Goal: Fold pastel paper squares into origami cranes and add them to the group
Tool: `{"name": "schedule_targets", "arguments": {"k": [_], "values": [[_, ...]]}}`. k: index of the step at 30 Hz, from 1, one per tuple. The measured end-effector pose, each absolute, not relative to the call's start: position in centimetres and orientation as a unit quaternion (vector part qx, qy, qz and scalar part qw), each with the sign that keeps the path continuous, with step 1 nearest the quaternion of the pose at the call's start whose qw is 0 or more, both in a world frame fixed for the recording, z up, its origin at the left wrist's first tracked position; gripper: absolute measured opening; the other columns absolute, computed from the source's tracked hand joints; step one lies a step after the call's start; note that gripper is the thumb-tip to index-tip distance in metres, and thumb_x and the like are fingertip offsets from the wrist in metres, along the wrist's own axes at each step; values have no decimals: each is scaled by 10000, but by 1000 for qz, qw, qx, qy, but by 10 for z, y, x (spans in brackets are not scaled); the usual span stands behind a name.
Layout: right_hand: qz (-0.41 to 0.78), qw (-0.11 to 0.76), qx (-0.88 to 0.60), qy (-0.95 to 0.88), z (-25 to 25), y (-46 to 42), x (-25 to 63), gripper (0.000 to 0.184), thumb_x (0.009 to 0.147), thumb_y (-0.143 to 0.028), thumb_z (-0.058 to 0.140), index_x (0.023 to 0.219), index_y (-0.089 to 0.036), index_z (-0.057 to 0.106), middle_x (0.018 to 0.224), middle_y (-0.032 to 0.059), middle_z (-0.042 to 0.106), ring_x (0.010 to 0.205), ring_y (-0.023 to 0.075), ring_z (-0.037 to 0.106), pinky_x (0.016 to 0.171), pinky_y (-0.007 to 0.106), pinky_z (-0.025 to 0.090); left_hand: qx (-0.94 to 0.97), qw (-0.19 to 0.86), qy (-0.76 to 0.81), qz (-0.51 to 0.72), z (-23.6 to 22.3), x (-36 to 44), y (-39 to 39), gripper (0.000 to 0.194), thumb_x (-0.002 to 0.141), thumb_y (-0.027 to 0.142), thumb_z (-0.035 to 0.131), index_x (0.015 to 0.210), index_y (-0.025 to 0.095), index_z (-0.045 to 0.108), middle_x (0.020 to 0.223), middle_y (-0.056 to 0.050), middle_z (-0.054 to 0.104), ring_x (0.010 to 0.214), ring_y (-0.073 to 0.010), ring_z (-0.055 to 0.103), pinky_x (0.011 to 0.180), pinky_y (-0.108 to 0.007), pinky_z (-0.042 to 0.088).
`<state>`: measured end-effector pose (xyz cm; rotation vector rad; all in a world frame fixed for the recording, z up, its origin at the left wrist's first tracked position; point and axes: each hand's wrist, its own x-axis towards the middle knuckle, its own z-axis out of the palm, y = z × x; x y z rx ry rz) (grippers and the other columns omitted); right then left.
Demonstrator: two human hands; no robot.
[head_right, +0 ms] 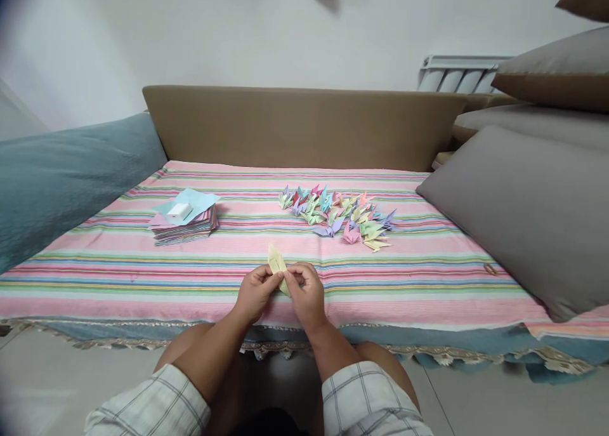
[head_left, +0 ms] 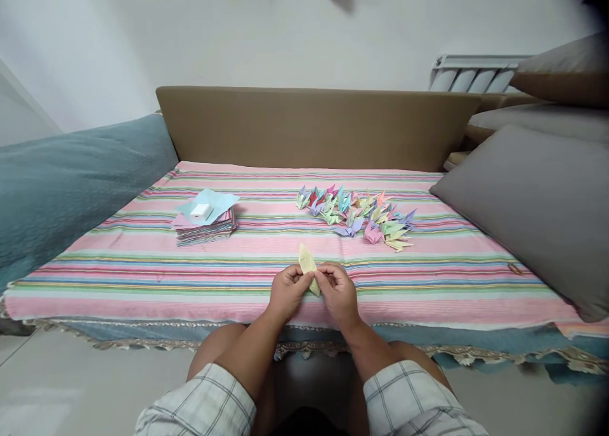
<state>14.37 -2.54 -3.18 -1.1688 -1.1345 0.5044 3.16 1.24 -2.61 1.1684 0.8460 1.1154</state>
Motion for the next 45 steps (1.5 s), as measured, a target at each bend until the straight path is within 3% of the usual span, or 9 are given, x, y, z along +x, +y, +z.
{"name": "schedule_targets", "arguments": {"k": [4, 11, 20, 25, 30, 38, 45], "values": [[139, 626, -541, -544, -28, -27, 146, 99, 804, -279, 548, 798, -208, 617, 854, 46, 567, 789, 160, 552, 669, 281, 472, 531, 576, 383, 490, -26, 33, 12, 246, 635, 376, 705, 638, 152, 604, 562, 30, 582, 533, -94, 503, 536, -204, 393], [133, 599, -539, -577, -24, -33, 144, 87, 809, -259, 525, 770, -211, 586, 759, 21, 562, 669, 139, 531, 614, 264, 454, 558, 547, 388, 489, -22, 33, 9, 170, 659, 329, 670, 689, 164, 641, 639, 10, 632, 614, -126, 556, 613, -227, 429], [329, 634, -503, -486, -33, -29, 144, 191, 759, -348, 595, 866, -191, 588, 741, 6, 615, 643, 134, 556, 606, 260, 466, 579, 535, 397, 470, -27, 34, 9, 181, 619, 309, 702, 707, 162, 643, 641, 0, 641, 595, -128, 570, 580, -223, 438], [361, 643, -499, -456, -32, -25, 148, 184, 725, -345, 630, 818, -191, 595, 719, -1, 626, 635, 131, 568, 612, 260, 473, 606, 548, 366, 446, -28, 31, 8, 238, 619, 311, 711, 801, 165, 668, 741, -32, 663, 652, -148, 597, 619, -242, 464], [416, 656, -461, -430, -30, -21, 153, 208, 699, -369, 655, 796, -195, 597, 705, -6, 628, 624, 126, 568, 594, 253, 472, 612, 570, 334, 435, -21, 25, 9, 285, 723, 420, 623, 796, 156, 702, 826, -55, 673, 778, -174, 597, 735, -269, 466], [469, 656, -419, -416, -32, -22, 154, 221, 688, -371, 680, 804, -196, 613, 725, -5, 638, 624, 125, 575, 595, 263, 491, 597, 615, 302, 416, -22, 20, 16, 321, 717, 465, 634, 704, 153, 709, 969, -73, 659, 749, -156, 568, 663, -256, 464], [470, 650, -423, -421, -32, -24, 153, 241, 678, -393, 686, 805, -197, 622, 716, 3, 656, 604, 138, 589, 586, 282, 498, 578, 648, 297, 397, -18, 17, 18, 322, 703, 452, 640, 698, 136, 702, 1137, -91, 596, 845, -171, 560, 691, -250, 458]]}}
